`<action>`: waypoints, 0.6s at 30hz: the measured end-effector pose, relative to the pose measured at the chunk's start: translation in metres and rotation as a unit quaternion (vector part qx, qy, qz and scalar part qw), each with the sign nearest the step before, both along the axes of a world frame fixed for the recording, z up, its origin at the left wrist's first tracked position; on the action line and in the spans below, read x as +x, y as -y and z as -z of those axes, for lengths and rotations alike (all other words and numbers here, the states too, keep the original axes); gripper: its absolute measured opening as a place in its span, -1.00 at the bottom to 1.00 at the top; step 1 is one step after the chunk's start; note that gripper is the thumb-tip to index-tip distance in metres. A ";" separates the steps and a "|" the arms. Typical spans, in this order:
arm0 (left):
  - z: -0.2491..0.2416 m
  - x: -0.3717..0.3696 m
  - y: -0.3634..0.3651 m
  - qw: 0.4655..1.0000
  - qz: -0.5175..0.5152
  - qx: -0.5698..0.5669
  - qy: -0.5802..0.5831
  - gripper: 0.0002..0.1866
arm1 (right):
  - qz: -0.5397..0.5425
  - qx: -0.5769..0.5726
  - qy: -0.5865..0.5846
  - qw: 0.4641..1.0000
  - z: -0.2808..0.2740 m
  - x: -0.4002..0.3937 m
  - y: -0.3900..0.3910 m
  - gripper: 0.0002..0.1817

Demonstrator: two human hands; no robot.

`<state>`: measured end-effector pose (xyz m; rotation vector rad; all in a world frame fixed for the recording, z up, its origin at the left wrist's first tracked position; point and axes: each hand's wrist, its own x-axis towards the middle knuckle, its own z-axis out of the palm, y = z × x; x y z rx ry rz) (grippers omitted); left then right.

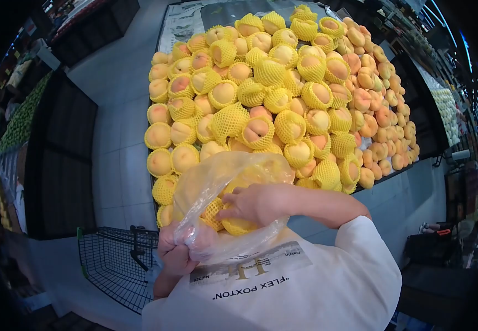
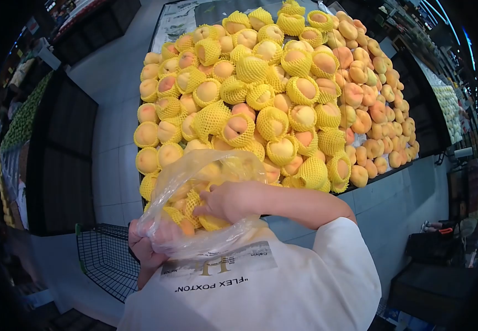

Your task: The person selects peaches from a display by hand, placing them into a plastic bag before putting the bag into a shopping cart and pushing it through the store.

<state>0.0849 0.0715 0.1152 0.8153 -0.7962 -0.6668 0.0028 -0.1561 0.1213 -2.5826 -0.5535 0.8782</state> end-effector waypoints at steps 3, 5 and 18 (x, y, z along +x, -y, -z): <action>-0.002 0.000 0.004 0.997 0.042 -0.015 -0.056 -0.85 | -0.022 -0.040 0.046 0.998 0.011 -0.009 -0.007 -0.20; -0.004 -0.001 0.004 0.997 0.035 -0.005 -0.065 -0.85 | -0.014 -0.058 0.042 0.997 0.007 -0.011 -0.011 -0.23; -0.005 -0.003 0.005 0.994 0.054 0.012 -0.099 -0.85 | -0.036 -0.073 0.151 0.985 0.023 -0.020 -0.009 -0.25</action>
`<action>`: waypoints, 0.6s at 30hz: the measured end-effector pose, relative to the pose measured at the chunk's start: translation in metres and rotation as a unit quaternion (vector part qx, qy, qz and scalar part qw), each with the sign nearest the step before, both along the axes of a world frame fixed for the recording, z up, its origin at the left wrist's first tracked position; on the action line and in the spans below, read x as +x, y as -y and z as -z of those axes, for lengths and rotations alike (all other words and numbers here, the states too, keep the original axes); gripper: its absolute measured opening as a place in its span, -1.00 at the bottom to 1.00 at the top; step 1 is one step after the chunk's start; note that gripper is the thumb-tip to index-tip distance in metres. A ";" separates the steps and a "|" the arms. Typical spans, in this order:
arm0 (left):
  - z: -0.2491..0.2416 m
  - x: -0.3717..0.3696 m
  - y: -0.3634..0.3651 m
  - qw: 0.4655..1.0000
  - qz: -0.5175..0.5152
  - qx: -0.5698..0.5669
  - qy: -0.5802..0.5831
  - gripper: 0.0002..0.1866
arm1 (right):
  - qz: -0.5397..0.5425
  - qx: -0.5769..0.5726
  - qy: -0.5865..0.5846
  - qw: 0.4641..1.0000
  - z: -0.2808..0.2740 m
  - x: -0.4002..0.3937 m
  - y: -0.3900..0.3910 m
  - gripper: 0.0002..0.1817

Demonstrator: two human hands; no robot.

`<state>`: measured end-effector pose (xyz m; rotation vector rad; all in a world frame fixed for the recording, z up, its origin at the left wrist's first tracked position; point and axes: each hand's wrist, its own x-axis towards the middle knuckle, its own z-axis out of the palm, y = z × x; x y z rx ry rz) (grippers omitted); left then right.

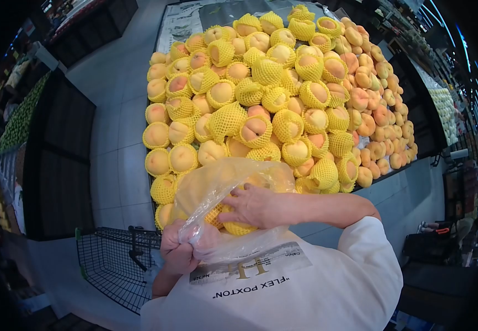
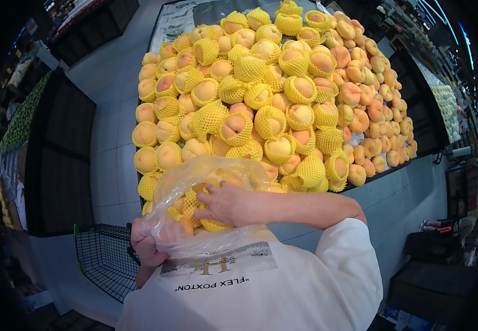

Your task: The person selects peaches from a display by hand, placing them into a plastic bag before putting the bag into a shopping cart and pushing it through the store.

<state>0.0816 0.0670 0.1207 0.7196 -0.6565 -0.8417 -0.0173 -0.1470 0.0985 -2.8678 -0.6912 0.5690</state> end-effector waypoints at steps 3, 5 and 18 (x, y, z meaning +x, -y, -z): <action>0.001 0.002 0.000 1.000 0.011 -0.018 -0.012 -0.85 | 0.039 0.059 0.017 0.997 -0.018 0.003 0.011 -0.23; 0.002 0.002 0.002 0.999 0.011 -0.030 -0.018 -0.84 | 0.087 0.137 0.017 0.987 -0.038 0.005 0.020 -0.11; 0.009 0.007 0.002 0.998 -0.010 -0.027 -0.047 -0.82 | 0.203 0.722 0.015 0.662 -0.050 -0.001 0.079 0.21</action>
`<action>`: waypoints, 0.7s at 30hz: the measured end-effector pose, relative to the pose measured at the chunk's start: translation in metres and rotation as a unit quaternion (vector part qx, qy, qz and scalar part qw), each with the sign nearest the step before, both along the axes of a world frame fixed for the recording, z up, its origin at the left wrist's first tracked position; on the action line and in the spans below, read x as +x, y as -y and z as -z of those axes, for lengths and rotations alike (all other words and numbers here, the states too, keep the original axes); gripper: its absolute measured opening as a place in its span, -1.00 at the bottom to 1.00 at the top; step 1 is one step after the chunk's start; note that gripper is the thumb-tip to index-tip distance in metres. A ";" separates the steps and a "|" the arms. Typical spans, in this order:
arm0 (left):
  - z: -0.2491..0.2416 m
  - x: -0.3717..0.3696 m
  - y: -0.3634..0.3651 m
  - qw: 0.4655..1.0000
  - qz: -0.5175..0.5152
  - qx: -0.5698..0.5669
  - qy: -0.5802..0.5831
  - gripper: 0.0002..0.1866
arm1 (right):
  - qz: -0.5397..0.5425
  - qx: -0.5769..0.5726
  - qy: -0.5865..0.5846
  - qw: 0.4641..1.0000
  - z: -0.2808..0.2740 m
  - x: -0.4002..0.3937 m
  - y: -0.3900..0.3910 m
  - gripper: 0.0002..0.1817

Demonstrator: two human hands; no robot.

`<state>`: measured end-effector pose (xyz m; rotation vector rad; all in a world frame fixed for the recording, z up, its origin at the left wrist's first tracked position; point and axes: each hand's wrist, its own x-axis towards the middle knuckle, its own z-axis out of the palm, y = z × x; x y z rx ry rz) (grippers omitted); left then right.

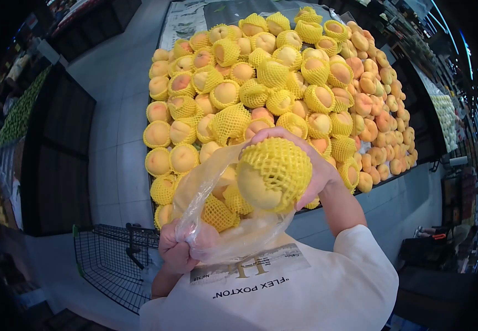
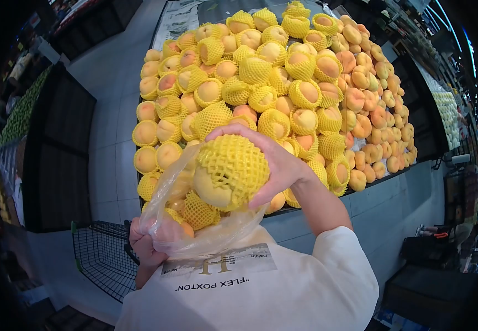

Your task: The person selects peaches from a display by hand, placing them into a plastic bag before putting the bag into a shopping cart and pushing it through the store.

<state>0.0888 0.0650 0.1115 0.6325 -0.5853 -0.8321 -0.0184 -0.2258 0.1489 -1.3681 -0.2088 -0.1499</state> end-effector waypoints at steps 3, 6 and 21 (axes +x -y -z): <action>0.001 0.001 0.001 1.000 0.009 -0.016 -0.004 -0.81 | 0.034 0.000 0.075 0.997 -0.017 0.014 0.039 0.21; 0.007 0.003 0.002 0.999 0.008 -0.028 0.042 -0.80 | 0.215 -0.262 0.073 0.938 -0.048 0.050 0.092 0.10; 0.018 -0.009 -0.016 0.988 -0.131 0.074 -0.011 -0.78 | 0.328 -0.764 -0.171 0.528 0.028 0.252 0.224 0.08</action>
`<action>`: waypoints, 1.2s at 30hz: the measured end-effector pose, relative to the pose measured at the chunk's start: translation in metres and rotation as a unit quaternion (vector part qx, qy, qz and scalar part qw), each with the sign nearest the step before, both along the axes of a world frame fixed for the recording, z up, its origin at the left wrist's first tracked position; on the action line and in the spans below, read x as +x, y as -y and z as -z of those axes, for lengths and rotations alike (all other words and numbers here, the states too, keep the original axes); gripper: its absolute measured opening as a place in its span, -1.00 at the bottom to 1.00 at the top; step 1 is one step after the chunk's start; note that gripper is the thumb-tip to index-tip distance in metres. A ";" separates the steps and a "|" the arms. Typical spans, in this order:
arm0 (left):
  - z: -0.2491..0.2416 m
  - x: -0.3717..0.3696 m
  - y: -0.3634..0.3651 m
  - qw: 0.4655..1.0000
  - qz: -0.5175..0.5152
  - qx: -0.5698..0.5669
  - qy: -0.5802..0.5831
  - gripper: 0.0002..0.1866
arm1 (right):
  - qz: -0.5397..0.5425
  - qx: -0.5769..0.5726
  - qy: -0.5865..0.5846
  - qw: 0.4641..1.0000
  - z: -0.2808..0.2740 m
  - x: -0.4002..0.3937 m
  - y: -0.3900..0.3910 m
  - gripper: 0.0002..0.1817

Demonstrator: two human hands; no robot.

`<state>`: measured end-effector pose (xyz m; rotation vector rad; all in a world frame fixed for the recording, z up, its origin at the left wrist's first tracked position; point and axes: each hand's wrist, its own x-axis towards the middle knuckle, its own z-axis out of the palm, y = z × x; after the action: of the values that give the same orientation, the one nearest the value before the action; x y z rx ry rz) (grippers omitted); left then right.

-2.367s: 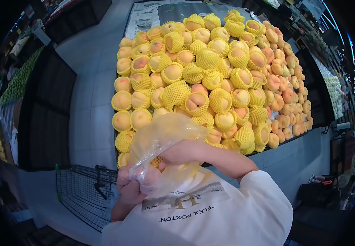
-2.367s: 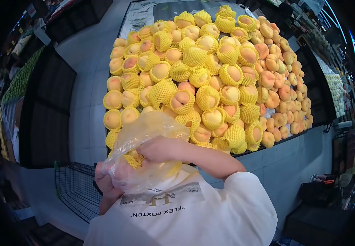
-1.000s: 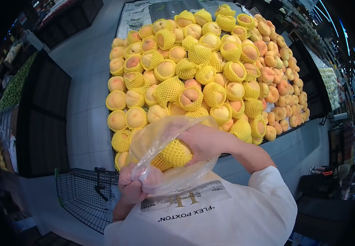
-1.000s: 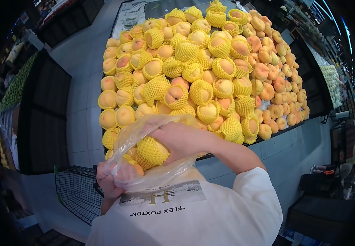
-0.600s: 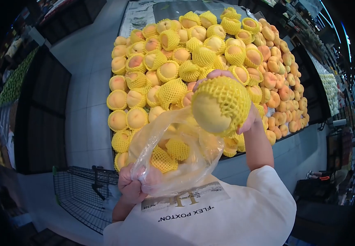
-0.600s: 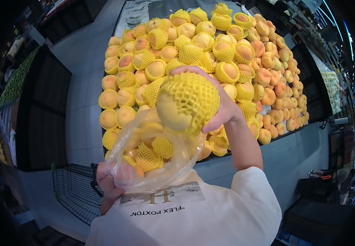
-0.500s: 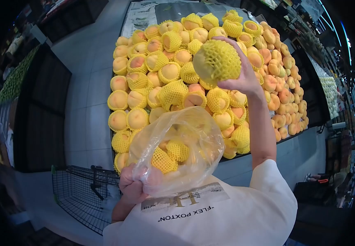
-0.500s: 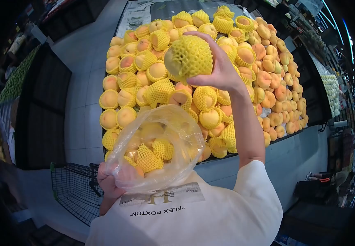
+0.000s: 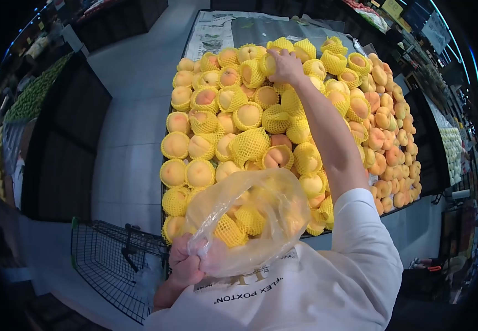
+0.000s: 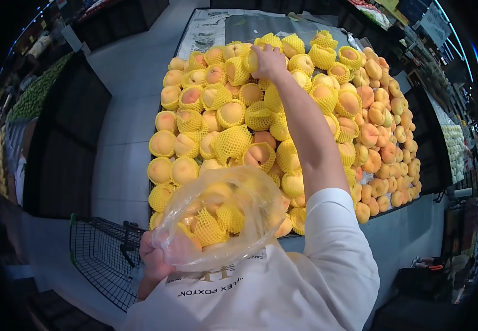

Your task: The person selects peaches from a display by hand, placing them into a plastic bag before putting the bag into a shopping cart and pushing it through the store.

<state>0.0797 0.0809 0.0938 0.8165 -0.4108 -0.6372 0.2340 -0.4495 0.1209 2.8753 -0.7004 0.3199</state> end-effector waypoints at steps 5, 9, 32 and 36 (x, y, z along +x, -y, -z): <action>-0.006 0.005 0.008 0.991 0.084 -0.093 -0.040 -0.82 | -0.016 0.028 -0.030 0.999 -0.001 -0.004 0.008 0.11; 0.011 0.002 0.003 0.996 0.048 -0.071 -0.016 -0.83 | -0.021 0.034 -0.036 0.999 -0.006 -0.009 0.005 0.11; -0.009 0.003 0.002 0.999 0.016 -0.016 0.025 -0.75 | -0.151 0.132 0.005 0.980 -0.005 -0.052 -0.099 0.01; -0.014 0.015 -0.005 0.987 -0.009 -0.038 0.154 -0.82 | -0.197 0.191 0.045 0.961 -0.008 -0.079 -0.116 -0.01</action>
<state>0.0949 0.0856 0.1077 0.8468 -0.7045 -0.4749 0.1552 -0.3334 0.1288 3.3844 -0.2063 0.4042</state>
